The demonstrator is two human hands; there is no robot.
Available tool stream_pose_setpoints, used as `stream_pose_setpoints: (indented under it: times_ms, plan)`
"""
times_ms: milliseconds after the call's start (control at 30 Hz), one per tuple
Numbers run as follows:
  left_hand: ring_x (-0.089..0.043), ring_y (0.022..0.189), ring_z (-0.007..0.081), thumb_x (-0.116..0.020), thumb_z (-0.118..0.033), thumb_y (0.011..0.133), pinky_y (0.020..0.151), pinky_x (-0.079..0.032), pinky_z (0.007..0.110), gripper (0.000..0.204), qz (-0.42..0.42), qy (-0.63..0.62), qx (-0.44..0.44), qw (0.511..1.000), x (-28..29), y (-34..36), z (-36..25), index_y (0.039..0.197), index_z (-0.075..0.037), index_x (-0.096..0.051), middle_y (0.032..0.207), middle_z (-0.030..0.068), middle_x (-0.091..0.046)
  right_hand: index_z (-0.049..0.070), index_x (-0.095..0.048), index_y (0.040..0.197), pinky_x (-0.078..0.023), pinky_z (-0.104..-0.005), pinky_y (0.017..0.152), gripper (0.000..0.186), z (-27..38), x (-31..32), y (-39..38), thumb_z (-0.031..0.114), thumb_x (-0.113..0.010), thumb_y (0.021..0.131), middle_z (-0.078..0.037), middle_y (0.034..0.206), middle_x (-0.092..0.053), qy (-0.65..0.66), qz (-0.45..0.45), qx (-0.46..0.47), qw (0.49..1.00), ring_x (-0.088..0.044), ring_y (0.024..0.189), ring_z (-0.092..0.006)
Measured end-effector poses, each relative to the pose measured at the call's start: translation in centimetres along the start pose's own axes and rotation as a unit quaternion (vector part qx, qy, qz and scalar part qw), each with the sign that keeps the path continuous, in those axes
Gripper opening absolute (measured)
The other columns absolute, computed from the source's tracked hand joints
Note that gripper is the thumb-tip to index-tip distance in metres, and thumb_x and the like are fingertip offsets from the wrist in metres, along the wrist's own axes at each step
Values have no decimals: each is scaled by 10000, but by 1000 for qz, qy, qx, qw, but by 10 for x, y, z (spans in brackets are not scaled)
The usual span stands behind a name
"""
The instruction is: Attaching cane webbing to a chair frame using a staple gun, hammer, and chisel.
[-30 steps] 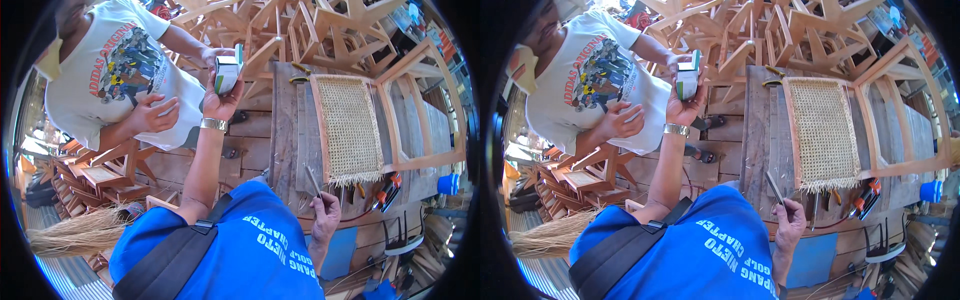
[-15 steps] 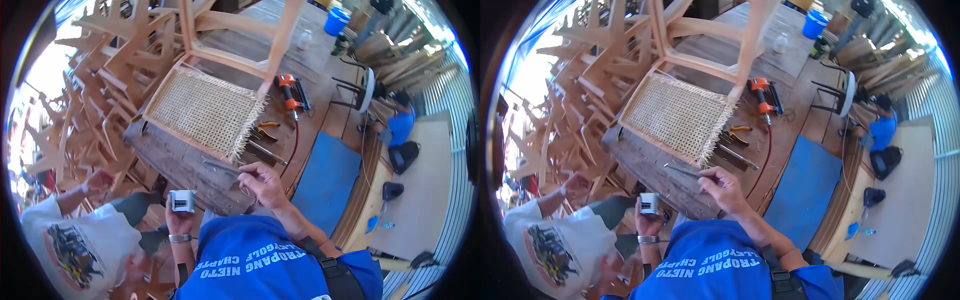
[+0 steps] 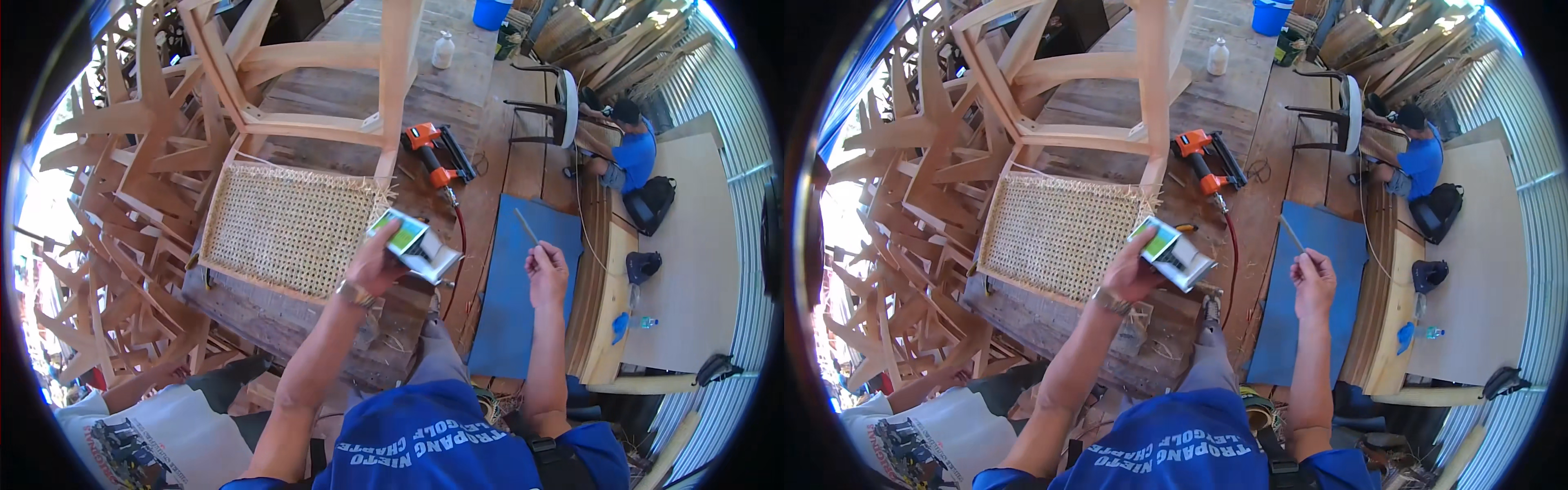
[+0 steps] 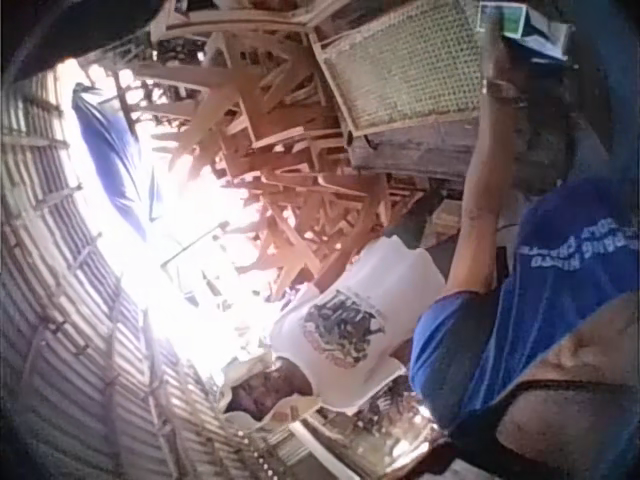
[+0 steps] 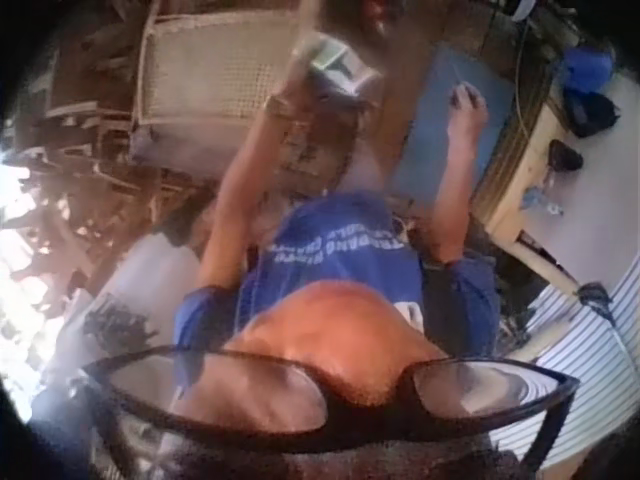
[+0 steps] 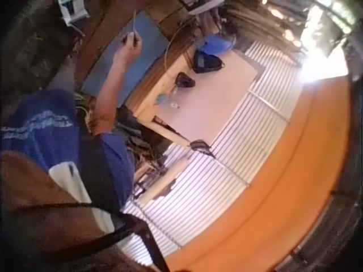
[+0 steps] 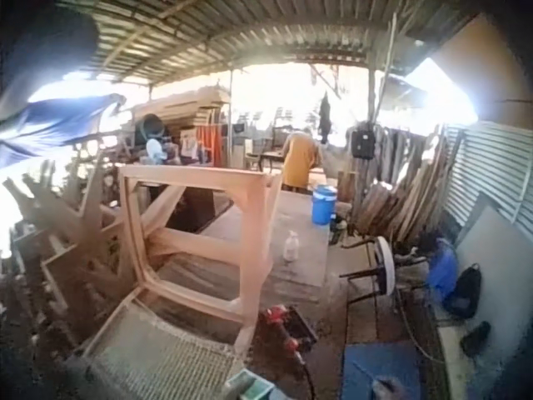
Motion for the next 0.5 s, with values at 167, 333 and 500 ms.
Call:
stream_pose_setpoints:
  times_ms: [167,333,500]
  plan:
    - [-715,928,267,-626,-334,974,777,-603,465,358,3,117,-35,992,-56,146,-19,1203,-59,-613,1096,107,-706,39,-640,1093,-542,-253,657,146,-18,-7,132,93,-672,962,-60,942,-675,-7,-2,-17,1000,-643,756,-129]
    - [-677,991,237,-747,-252,886,752,-595,451,484,-127,158,-224,953,-79,272,-78,1241,10,-549,1113,139,-673,45,-643,1115,-538,-257,669,188,-52,-55,270,132,-691,955,-46,949,-669,-17,-10,-29,999,-645,762,-132]
    - [-709,907,268,-733,-259,871,716,-633,432,461,-243,227,-263,906,-79,336,-131,1175,53,-584,1090,166,-688,18,-664,1108,-532,-270,656,212,-97,-137,377,134,-696,933,-68,950,-695,-57,87,-21,994,-670,793,-146]
Point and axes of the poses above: each hand's wrist, its own y-axis towards the middle knuckle, its own x-axis out of the back of the hand, z = x × y, the point moved 6 cm from there along y, towards the middle knuckle
